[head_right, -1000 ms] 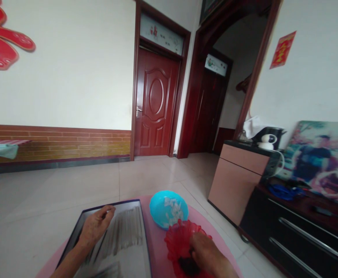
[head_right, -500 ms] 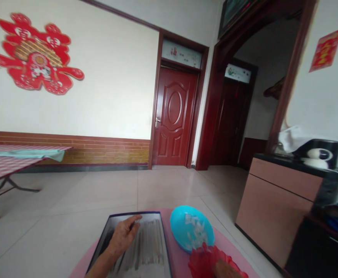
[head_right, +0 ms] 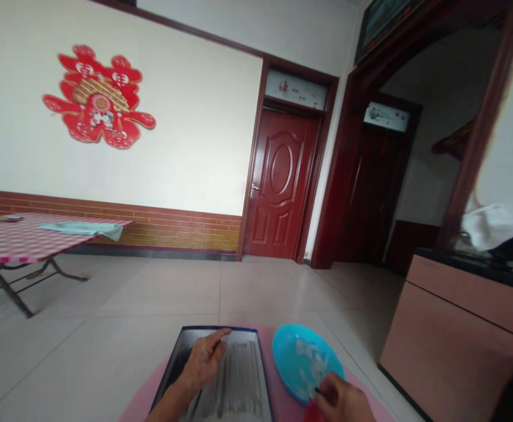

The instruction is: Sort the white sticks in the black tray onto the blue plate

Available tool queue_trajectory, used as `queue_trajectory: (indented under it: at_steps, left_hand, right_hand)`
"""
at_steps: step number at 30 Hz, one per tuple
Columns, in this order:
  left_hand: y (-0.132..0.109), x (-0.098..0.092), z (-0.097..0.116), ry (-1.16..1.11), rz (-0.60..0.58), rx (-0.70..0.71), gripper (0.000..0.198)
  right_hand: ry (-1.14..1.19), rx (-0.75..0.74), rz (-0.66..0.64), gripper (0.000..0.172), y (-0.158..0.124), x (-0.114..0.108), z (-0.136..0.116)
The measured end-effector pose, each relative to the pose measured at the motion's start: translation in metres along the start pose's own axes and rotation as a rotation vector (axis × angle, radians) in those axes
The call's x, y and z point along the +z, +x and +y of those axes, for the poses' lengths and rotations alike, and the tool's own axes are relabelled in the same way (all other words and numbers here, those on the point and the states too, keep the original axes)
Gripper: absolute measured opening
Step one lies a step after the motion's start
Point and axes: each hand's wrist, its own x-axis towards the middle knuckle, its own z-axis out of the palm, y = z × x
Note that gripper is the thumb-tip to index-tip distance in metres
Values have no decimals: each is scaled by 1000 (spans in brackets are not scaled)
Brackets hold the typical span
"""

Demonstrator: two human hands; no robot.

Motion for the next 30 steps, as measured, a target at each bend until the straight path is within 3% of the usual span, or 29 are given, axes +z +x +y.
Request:
queue_trajectory:
  at_steps: [3,8,11,14,20,25,30]
  left_hand:
    - [1,-4,4,-7,-19,-18,35]
    - [3,-9,9,-101,51,-42,29]
    - [6,-9,9,-155,88,-83,29]
    - [10,-8,7,-182,92,-103,30]
    - [12,-10,3,-94,60,-171,30]
    - [9,-9,-1,-57,96,-96,31]
    - [9,-6,-4,-112,96,-83,32]
  right_hand:
    - [206,-73,51,18,21,22,-50]
    - [445,-89,25,12,46,90,-120]
    - [470,-124,18,9,53,129,-135]
    - [538,-185,-55,15,54,153,-134]
    - [569,-236,-119,16,54,162,-134]
    - [540,-267,-232,13,57,154,-140]
    - [666,-177,-145,18,49,154,-137]
